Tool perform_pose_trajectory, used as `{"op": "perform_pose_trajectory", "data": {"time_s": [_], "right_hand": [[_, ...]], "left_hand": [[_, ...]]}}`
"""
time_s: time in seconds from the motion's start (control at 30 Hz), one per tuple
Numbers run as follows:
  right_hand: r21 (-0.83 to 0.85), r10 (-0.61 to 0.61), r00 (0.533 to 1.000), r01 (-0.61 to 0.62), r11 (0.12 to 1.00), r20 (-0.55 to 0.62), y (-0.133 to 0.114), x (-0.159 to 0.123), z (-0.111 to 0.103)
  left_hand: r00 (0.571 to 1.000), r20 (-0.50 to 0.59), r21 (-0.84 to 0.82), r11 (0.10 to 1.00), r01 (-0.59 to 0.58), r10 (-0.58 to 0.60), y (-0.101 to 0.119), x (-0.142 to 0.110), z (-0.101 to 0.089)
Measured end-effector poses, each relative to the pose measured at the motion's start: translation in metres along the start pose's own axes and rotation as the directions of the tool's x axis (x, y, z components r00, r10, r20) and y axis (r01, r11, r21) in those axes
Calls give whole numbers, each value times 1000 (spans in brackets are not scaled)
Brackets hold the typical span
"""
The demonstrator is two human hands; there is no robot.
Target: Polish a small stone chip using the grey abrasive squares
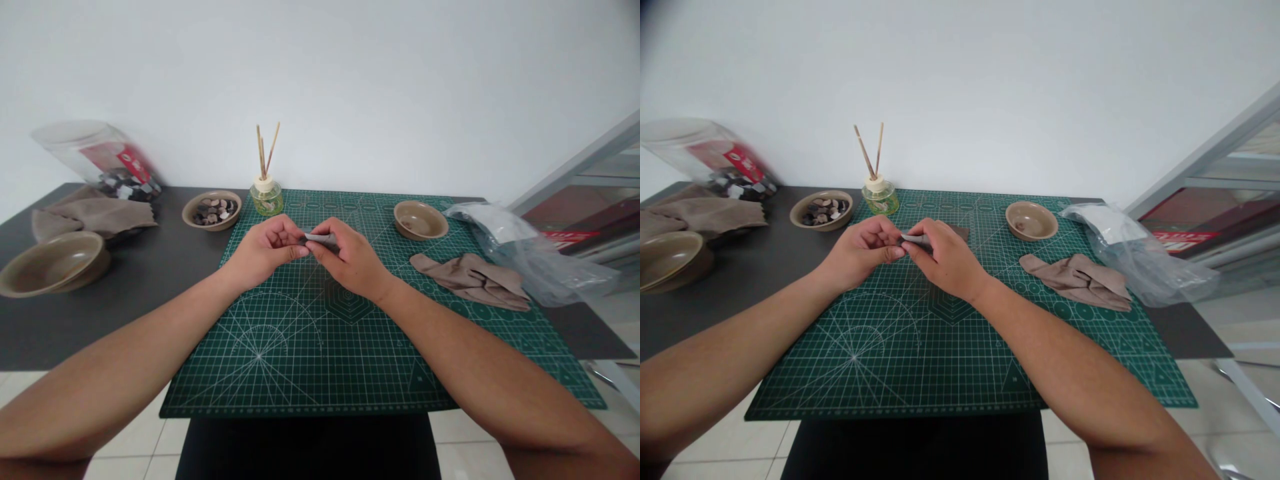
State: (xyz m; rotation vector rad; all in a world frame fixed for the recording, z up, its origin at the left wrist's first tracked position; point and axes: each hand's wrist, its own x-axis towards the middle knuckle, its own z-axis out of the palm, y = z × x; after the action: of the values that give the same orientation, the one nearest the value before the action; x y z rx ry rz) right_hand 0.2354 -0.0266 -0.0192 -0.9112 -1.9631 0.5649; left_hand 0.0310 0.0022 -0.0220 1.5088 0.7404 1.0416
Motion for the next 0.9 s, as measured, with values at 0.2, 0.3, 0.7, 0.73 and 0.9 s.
{"op": "perform_pose_trajectory", "data": {"time_s": [0.2,0.3,0.7,0.73,0.9], "right_hand": [[17,11,1000,-10,1000,-12,-1,1,-1],[0,9,1000,-9,1000,-26,-2,1,-1],[45,14,999,-13,999,-29,-2,1,-1],[42,24,999,-23,999,-29,-2,0,-1],[15,68,996,-67,998,-57,1,1,-1]], "left_hand": [[1000,27,3,1000,-12,12,-1,-1,-1],[998,46,-23,999,-33,34,-3,-1,-2],[996,85,-271,963,5,19,0,-1,3],[997,81,-277,961,12,11,1,-1,3],[997,67,-262,964,48,-31,-1,-2,1]]}}
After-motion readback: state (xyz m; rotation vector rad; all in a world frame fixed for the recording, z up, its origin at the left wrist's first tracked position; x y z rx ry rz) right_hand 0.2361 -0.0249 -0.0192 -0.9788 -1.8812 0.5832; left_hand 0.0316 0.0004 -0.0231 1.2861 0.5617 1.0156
